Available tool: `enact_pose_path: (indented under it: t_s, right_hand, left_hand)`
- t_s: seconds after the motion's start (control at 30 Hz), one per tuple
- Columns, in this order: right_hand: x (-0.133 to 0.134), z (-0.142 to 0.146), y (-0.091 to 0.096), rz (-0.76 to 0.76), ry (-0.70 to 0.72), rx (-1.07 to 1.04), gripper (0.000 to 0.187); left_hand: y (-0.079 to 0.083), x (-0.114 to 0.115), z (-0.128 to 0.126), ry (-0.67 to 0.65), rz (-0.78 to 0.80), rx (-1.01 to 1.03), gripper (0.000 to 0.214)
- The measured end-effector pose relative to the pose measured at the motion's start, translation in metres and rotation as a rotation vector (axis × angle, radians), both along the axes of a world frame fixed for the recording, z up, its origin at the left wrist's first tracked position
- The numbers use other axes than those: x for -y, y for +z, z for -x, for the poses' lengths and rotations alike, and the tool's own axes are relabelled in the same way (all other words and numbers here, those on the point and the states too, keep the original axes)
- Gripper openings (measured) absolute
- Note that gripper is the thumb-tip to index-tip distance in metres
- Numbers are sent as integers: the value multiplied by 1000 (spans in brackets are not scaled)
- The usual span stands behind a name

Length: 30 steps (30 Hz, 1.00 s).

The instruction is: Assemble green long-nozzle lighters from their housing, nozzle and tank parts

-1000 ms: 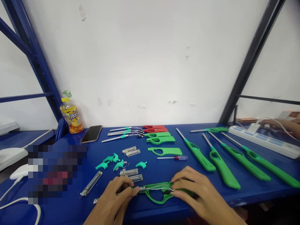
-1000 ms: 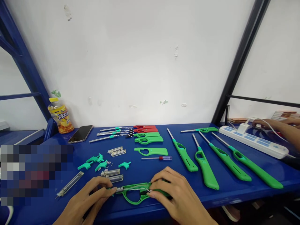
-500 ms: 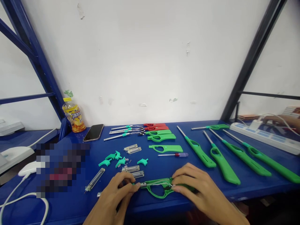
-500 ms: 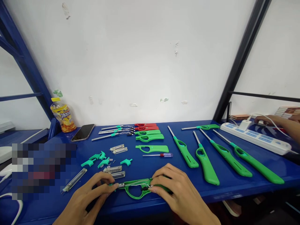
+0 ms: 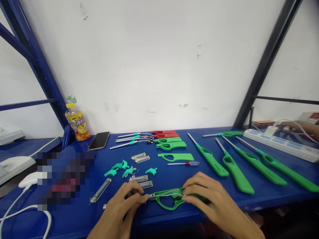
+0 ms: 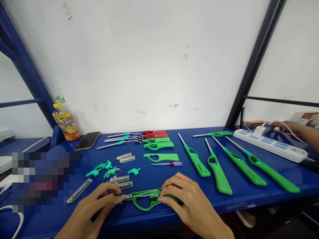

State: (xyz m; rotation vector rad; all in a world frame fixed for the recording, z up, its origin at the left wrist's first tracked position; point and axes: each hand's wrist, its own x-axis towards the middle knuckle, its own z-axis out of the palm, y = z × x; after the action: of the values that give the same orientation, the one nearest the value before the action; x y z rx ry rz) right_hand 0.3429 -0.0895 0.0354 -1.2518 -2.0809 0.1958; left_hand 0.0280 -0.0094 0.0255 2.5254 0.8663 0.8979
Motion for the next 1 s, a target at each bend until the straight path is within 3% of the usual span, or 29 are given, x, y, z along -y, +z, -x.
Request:
enact_pose_path:
  t_s: [0.33, 0.6, 0.87, 1.0]
  right_hand:
    - [1, 0, 1, -12, -10, 9, 15]
    - [1, 0, 0, -41, -31, 48, 12]
    - [-7, 7, 4, -153, -44, 56, 15]
    - [-6, 5, -1, -103, -39, 0, 20]
  left_hand:
    - [5, 2, 0, -37, -47, -15, 28]
    - [-1, 4, 0, -43, -73, -17, 28]
    - [-5, 5, 1, -22, -75, 23, 29]
    - [-6, 5, 1, -27, -66, 42, 32]
